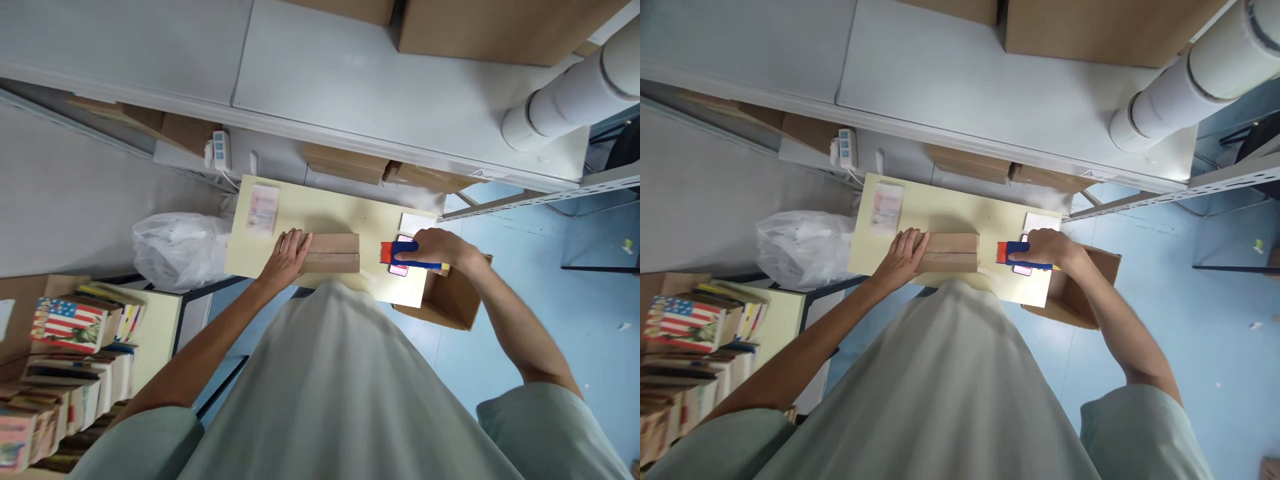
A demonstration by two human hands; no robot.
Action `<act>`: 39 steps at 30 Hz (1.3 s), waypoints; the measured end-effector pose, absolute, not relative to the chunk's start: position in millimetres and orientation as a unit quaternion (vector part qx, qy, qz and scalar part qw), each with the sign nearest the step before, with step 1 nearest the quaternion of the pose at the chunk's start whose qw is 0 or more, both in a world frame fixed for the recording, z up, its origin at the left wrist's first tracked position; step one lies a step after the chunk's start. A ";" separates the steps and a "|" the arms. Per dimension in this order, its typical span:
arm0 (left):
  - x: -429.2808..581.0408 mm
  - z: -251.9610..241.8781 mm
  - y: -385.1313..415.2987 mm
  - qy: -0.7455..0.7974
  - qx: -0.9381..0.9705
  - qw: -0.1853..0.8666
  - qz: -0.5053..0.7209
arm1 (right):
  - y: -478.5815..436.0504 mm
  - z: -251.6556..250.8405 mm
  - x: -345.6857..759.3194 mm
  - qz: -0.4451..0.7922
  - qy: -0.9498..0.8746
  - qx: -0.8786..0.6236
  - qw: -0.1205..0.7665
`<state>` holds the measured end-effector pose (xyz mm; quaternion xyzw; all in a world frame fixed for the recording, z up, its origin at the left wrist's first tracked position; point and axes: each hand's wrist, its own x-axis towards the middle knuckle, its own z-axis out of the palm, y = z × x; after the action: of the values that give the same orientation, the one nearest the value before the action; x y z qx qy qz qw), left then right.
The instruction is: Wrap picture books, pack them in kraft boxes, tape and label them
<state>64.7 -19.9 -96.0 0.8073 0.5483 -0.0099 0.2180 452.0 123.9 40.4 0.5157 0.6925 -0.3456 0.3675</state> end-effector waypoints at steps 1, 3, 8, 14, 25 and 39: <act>64.2 -96.2 -19.4 0.547 0.808 0.218 -0.013 | 122.3 31.6 450.2 -0.335 0.699 0.514 0.367; 64.0 -96.7 -18.5 0.546 0.809 0.216 -0.022 | 118.3 14.7 445.3 -0.320 0.706 0.514 0.367; 64.8 -95.9 -17.2 0.542 0.811 0.220 -0.026 | 105.0 -9.1 427.2 -0.284 0.713 0.529 0.363; 64.8 -96.5 -18.4 0.539 0.811 0.225 -0.014 | 73.2 -23.7 384.3 -0.247 0.739 0.531 0.333; 51.2 -103.4 -24.2 0.535 0.820 0.201 -0.014 | 13.7 -55.1 352.1 -0.229 0.648 0.672 0.277; 139.9 76.4 94.5 0.401 0.861 0.107 0.296 | 115.7 98.8 337.5 -0.124 0.740 0.652 -0.112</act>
<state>139.9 94.5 76.4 0.8605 0.4005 0.2959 0.1073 337.5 115.7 98.8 0.6517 0.7399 -0.1238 -0.1118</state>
